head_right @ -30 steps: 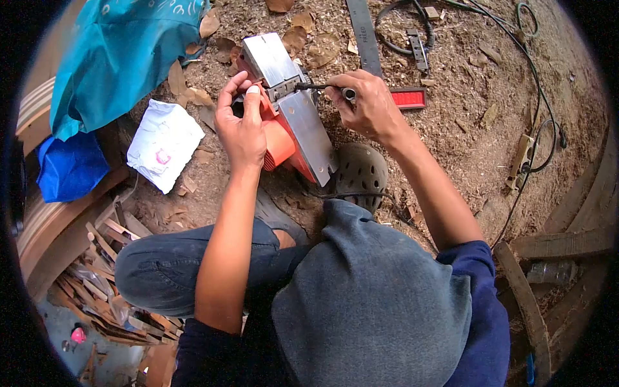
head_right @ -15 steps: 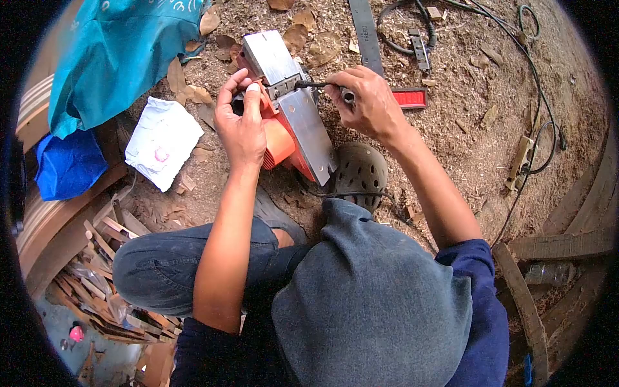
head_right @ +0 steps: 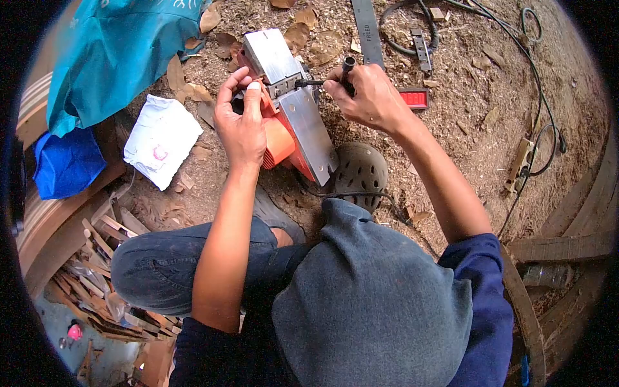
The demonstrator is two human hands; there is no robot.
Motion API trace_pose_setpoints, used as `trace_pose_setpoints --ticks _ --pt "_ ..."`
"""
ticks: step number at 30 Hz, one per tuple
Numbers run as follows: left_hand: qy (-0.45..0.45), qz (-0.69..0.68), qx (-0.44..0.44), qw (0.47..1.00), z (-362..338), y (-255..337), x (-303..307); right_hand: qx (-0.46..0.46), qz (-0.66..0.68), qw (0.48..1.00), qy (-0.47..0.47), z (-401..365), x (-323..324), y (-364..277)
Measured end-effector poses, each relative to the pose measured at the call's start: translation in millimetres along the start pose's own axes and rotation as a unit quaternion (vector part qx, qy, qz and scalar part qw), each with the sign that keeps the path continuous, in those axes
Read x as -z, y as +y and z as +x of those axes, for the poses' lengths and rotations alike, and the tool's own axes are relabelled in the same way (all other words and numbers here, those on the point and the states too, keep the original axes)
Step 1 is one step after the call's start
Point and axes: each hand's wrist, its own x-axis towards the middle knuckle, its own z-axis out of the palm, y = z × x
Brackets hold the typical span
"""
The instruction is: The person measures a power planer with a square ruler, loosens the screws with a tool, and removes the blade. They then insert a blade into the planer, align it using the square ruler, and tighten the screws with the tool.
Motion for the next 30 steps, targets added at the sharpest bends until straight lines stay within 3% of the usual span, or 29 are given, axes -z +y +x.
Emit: trace_pose_setpoints --ticks 5,10,17,20,22,25,30 --pt "-0.001 0.006 0.001 1.0 -0.6 -1.2 0.9 -0.045 0.02 0.999 -0.01 3.4 -5.5 6.3" --pt "0.01 0.05 -0.02 0.999 0.1 -7.0 1.2 -0.132 0.158 0.977 -0.06 6.9 -15.1 13.9" --pt "0.017 0.047 -0.023 0.998 -1.8 -12.3 1.2 -0.214 0.246 0.941 -0.092 9.8 -10.8 1.1" --pt "0.018 0.027 -0.014 0.999 -1.2 -15.3 0.8 -0.257 0.31 0.91 -0.098 10.7 -11.9 0.9" --pt "0.02 0.047 -0.042 0.998 0.0 -16.9 0.8 -0.326 0.392 0.853 -0.114 11.0 -11.0 1.7" --pt "0.021 0.04 -0.034 0.998 0.7 -15.2 1.3 -0.363 0.448 0.809 -0.117 10.6 -16.0 5.5" --pt "-0.004 0.008 -0.004 1.0 -3.5 -5.7 0.3 -0.33 0.346 0.873 -0.092 4.5 -7.2 -13.1"
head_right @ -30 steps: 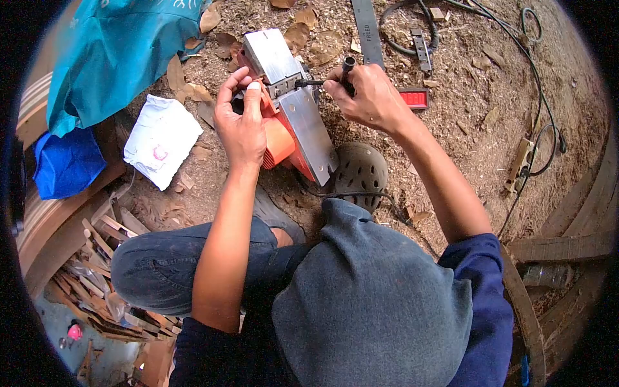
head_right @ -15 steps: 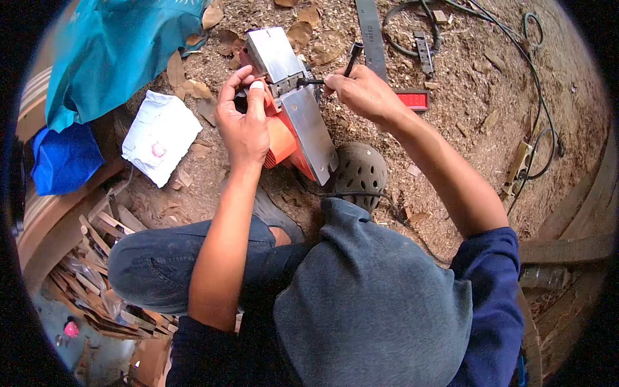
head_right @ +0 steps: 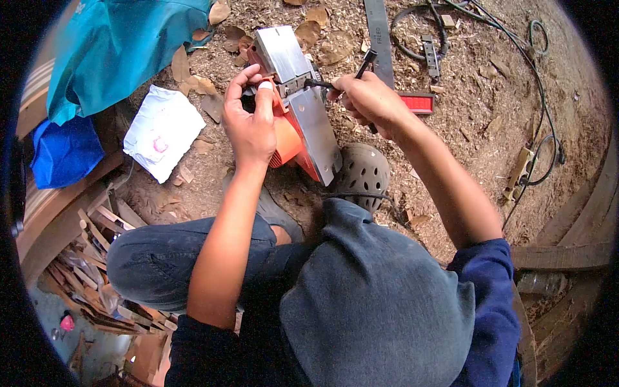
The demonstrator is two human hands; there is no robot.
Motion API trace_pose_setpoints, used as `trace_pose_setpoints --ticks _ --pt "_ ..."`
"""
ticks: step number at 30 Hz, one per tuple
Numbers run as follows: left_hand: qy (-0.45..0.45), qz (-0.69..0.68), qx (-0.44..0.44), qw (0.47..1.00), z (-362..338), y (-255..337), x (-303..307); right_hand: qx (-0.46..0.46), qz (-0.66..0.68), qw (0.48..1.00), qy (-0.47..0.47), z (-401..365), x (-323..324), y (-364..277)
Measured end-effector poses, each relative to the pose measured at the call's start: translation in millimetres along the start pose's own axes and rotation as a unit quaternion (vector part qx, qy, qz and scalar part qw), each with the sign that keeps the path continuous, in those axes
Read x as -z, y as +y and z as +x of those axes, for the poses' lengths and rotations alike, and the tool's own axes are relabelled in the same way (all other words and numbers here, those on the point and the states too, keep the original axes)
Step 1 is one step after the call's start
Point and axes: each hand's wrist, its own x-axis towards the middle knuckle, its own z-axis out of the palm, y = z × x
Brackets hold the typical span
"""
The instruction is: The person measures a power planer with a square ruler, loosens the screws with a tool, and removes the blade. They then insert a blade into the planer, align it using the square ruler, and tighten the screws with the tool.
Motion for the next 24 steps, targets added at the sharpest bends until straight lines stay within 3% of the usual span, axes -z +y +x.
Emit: trace_pose_setpoints --ticks 2,4,5,7,9,11,13,18,24 --pt "-0.016 -0.014 0.01 1.0 0.5 -1.5 1.2 0.022 -0.039 0.999 0.021 -2.3 0.0 0.3" --pt "0.017 0.034 -0.047 0.998 3.6 -2.4 0.0 0.13 -0.095 0.987 0.0 -4.5 7.4 1.7" --pt "0.018 0.033 -0.046 0.998 2.5 -1.2 -0.8 0.129 -0.096 0.987 0.0 -7.6 5.3 1.8" --pt "0.013 -0.024 0.01 1.0 0.8 3.3 -2.3 0.299 -0.311 0.898 0.087 -22.1 -2.2 -1.1" --pt "0.008 -0.042 0.022 0.999 -0.6 9.2 -3.2 0.296 -0.338 0.891 0.066 -30.6 -1.9 -8.7" --pt "0.006 -0.058 0.033 0.998 0.3 5.7 -1.8 0.418 -0.373 0.827 0.045 -24.5 -0.8 -3.7" --pt "0.018 0.01 -0.012 1.0 3.9 -3.2 -0.5 0.415 -0.369 0.83 0.053 -23.1 -3.5 -0.5" --pt "0.021 -0.004 -0.005 1.0 2.9 -6.8 -1.1 0.479 -0.361 0.798 0.058 -20.4 -7.0 4.6" --pt "0.024 0.03 -0.024 0.999 3.9 -9.6 0.4 0.461 -0.374 0.801 0.072 -20.3 -10.2 5.6"
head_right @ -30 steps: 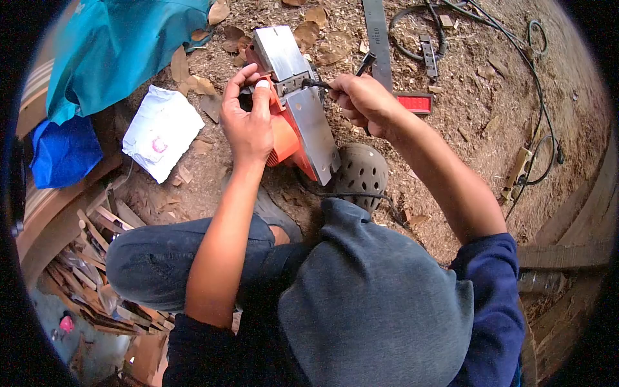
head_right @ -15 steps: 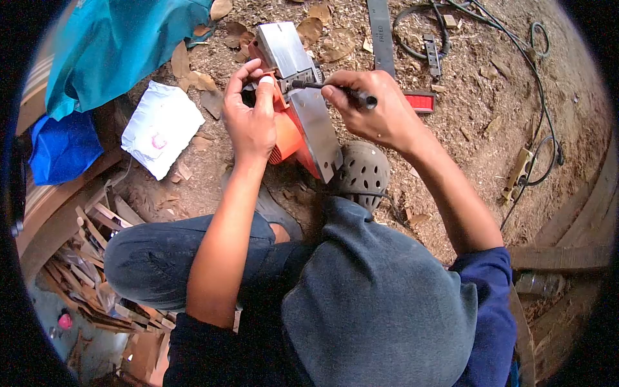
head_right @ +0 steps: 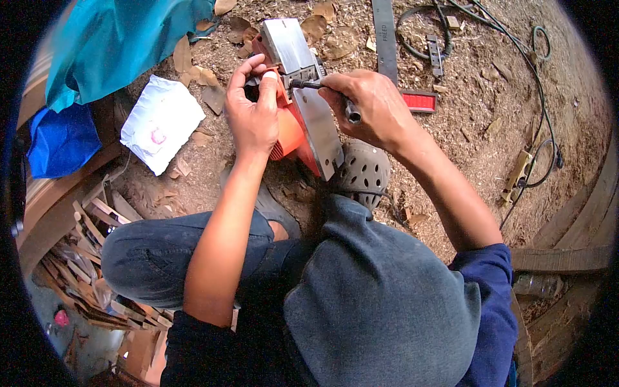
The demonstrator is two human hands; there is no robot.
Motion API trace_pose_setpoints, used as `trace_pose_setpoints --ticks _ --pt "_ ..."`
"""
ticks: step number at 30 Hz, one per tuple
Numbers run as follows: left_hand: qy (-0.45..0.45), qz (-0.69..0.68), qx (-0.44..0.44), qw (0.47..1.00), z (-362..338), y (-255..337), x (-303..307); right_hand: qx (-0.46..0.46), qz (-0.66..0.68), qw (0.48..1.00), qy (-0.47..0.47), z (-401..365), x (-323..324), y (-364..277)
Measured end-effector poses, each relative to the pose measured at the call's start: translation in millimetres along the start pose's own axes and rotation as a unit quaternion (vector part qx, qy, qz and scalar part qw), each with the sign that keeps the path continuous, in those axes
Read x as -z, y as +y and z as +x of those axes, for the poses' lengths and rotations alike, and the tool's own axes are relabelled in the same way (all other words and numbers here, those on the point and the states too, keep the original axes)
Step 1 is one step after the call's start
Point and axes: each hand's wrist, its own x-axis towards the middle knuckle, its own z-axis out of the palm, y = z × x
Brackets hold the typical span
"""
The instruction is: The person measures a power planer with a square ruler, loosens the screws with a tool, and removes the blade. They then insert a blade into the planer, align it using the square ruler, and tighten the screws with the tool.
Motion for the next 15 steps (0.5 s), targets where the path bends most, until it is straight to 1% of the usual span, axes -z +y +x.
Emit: trace_pose_setpoints --ticks 2,4,6,7,9,10,12,13,15 --pt "0.0 -0.01 0.007 1.0 -0.5 1.8 -0.9 0.002 -0.01 1.0 -0.011 -0.1 1.9 0.6" --pt "-0.004 -0.042 0.033 0.999 -1.7 2.3 -0.9 0.003 -0.02 1.0 -0.022 -0.1 3.0 3.3" --pt "-0.002 -0.02 0.017 1.0 0.0 0.2 -0.9 0.062 -0.073 0.995 -0.021 0.1 2.7 9.0" --pt "0.0 0.001 0.001 1.0 0.7 0.3 -0.7 0.062 -0.073 0.995 -0.021 1.7 4.4 9.2" --pt "-0.003 -0.015 0.015 1.0 -0.4 0.8 -0.9 0.085 -0.126 0.987 -0.051 6.0 9.7 7.6" --pt "-0.007 -0.032 0.029 0.999 -0.8 0.9 -1.1 0.085 -0.126 0.987 -0.052 7.6 10.6 7.5" --pt "-0.005 -0.024 0.026 0.999 -0.3 1.1 -1.0 0.125 -0.191 0.971 -0.069 10.6 11.9 7.0" --pt "-0.003 -0.016 0.023 1.0 -0.3 0.6 -0.7 0.125 -0.191 0.971 -0.069 12.2 12.8 5.8" --pt "-0.003 -0.004 0.016 1.0 0.0 -0.7 0.4 0.129 -0.146 0.98 -0.049 15.7 14.2 2.3"
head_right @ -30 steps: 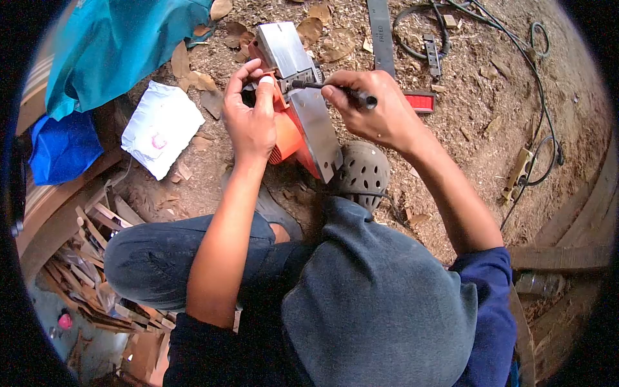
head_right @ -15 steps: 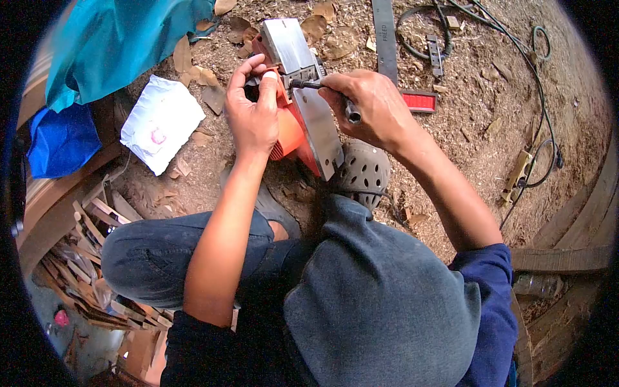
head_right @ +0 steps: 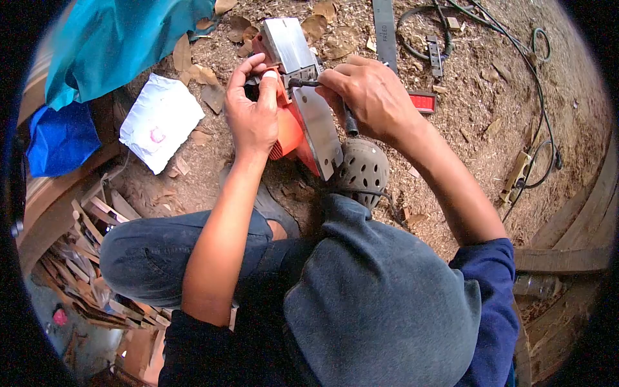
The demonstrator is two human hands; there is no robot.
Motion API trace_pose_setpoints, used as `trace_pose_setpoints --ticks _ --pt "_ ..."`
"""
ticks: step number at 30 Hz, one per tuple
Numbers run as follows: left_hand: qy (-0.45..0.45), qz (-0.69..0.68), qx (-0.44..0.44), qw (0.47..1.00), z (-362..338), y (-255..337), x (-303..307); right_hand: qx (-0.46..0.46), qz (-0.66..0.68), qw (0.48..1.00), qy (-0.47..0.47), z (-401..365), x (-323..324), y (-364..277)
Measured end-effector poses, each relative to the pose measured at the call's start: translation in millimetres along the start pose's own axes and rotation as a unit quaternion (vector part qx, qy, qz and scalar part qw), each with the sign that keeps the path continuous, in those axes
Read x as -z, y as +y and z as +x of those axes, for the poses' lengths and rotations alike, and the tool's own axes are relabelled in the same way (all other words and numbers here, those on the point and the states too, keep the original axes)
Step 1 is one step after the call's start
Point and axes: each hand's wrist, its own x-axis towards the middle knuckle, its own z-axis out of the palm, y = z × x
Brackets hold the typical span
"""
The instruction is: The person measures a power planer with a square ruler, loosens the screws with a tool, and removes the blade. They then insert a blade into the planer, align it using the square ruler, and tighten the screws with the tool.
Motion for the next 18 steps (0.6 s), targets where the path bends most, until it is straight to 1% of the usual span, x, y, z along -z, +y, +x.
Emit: trace_pose_setpoints --ticks 1,3,4,6,8,10,12,14,16,18 --pt "-0.001 0.012 -0.008 1.0 0.1 -0.2 0.1 0.001 0.0 1.0 -0.001 1.1 0.8 -2.0" --pt "0.002 0.013 -0.006 1.0 -0.2 -0.4 -0.6 -0.099 0.078 0.991 -0.042 3.2 2.0 -6.7" --pt "0.004 0.014 -0.005 1.0 -0.6 0.3 -0.9 -0.099 0.078 0.991 -0.043 4.9 2.4 -7.6" --pt "0.01 0.024 -0.011 1.0 -1.7 1.6 -1.8 -0.174 0.147 0.969 -0.09 7.9 3.0 -8.6" --pt "0.017 0.034 -0.016 0.999 -1.6 -1.5 -1.9 -0.172 0.13 0.972 -0.097 10.4 3.6 -8.0" --pt "-0.012 0.062 -0.085 0.994 -0.5 -5.4 -1.2 -0.169 0.113 0.973 -0.106 12.3 2.3 -7.3" --pt "-0.008 0.065 -0.083 0.994 -1.9 -6.9 -0.9 -0.183 0.13 0.97 -0.095 13.2 -0.3 -5.2" --pt "-0.006 0.066 -0.082 0.994 -2.4 -6.3 -1.2 -0.195 0.14 0.965 -0.106 13.7 -2.0 -4.0" --pt "0.006 0.09 -0.089 0.992 -2.7 -4.9 -1.8 -0.237 0.18 0.948 -0.108 12.4 -4.9 -4.0" --pt "0.011 0.09 -0.089 0.992 -2.8 -4.3 -2.9 -0.237 0.196 0.946 -0.1 11.8 -7.6 -2.0"
